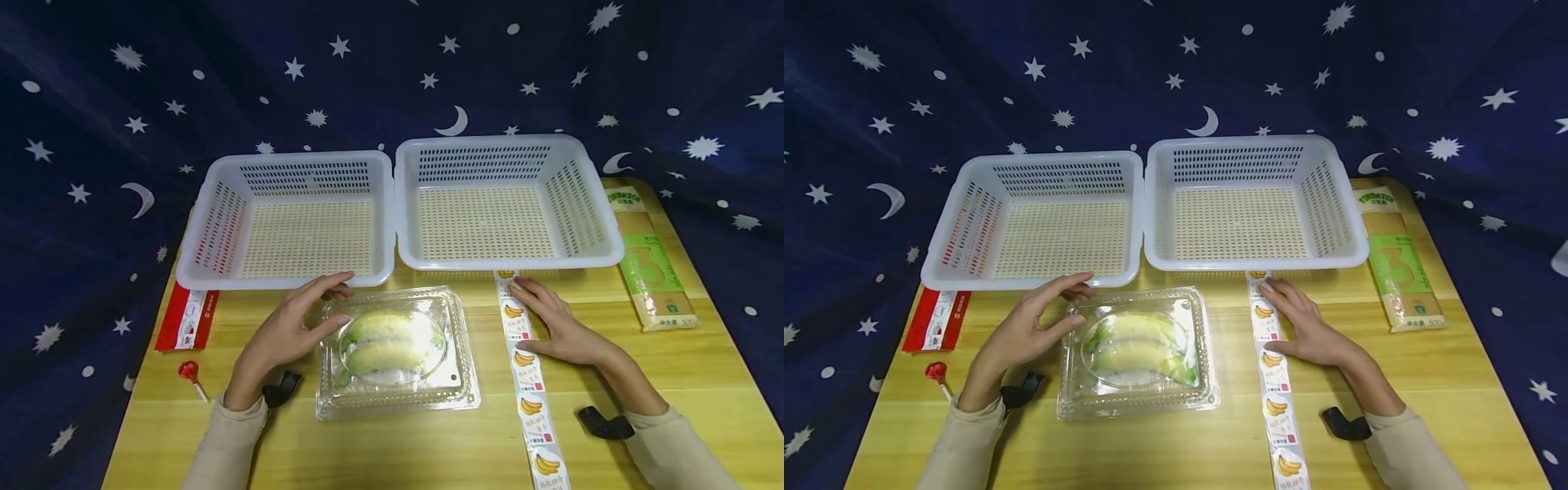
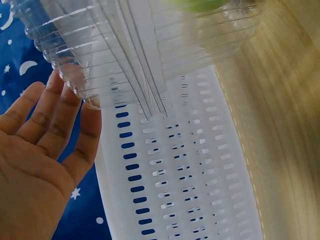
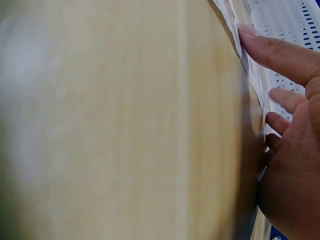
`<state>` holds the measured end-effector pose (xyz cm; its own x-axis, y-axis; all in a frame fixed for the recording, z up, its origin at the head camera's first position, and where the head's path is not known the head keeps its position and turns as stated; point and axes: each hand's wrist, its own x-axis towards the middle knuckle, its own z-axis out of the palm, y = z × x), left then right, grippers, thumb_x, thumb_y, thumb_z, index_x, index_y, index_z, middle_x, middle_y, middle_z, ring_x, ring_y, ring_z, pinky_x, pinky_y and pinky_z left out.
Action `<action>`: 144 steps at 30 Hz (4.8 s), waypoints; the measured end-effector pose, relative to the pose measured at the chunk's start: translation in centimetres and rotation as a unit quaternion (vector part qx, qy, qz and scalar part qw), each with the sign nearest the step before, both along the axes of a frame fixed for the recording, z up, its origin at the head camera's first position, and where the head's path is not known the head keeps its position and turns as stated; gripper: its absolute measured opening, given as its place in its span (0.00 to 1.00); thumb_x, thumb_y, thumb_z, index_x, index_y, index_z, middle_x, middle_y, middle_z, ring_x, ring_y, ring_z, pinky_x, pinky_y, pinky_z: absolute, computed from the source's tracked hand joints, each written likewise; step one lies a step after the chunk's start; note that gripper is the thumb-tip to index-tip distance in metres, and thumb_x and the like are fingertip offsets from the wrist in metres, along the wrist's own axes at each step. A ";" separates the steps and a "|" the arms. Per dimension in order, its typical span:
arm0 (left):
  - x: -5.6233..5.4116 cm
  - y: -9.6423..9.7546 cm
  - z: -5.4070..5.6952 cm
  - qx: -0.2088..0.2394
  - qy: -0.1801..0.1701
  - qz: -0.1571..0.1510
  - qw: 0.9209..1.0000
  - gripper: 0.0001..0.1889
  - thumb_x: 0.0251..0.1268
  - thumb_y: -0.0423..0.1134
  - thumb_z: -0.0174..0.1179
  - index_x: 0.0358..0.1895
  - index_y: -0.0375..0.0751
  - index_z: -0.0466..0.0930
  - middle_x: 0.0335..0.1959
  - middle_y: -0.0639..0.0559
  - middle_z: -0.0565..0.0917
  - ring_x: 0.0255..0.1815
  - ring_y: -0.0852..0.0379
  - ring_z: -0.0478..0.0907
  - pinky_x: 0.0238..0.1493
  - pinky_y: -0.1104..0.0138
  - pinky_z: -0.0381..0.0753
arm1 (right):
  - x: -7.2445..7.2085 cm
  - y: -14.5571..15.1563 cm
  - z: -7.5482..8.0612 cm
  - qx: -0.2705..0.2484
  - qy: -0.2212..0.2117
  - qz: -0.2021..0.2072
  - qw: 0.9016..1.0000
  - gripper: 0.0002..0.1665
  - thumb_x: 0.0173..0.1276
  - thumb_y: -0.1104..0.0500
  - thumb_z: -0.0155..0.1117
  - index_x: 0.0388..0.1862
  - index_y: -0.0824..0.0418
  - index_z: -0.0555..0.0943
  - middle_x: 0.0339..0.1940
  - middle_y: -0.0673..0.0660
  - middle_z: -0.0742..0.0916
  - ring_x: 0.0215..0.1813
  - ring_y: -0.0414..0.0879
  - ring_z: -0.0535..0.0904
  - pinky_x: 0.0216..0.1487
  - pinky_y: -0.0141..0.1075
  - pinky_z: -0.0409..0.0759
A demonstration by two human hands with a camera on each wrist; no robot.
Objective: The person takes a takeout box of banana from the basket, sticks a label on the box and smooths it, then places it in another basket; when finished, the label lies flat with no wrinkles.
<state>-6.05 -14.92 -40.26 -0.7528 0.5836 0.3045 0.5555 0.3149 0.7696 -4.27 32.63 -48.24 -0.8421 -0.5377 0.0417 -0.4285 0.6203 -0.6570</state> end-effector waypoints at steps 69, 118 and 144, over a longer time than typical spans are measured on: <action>1.3 2.0 4.4 -0.007 -0.022 -0.077 0.997 0.32 0.61 0.29 0.65 0.70 0.46 0.68 0.60 0.54 0.78 0.62 0.54 0.74 0.65 0.60 0.74 | -2.9 -12.8 13.7 -0.425 -0.099 -0.025 0.899 0.34 0.66 0.78 0.55 0.71 0.68 0.65 0.65 0.57 0.72 0.10 0.39 0.58 0.12 0.29 0.65; 2.1 4.0 4.2 0.079 -0.045 -0.147 0.985 0.31 0.70 0.38 0.59 0.73 0.35 0.63 0.69 0.41 0.67 0.59 0.45 0.73 0.62 0.57 0.77 | -3.4 -17.5 11.9 -0.385 -0.013 0.161 0.909 0.43 0.56 0.77 0.67 0.71 0.64 0.67 0.77 0.60 0.62 0.73 0.53 0.63 0.63 0.40 0.78; 1.6 4.2 4.9 0.064 0.011 -0.125 0.990 0.31 0.60 0.29 0.64 0.69 0.39 0.68 0.73 0.42 0.63 0.72 0.45 0.63 0.72 0.53 0.66 | -3.4 -17.9 12.2 -0.342 -0.056 0.115 0.931 0.30 0.64 0.78 0.59 0.66 0.73 0.69 0.55 0.65 0.82 0.54 0.46 0.82 0.49 0.35 0.84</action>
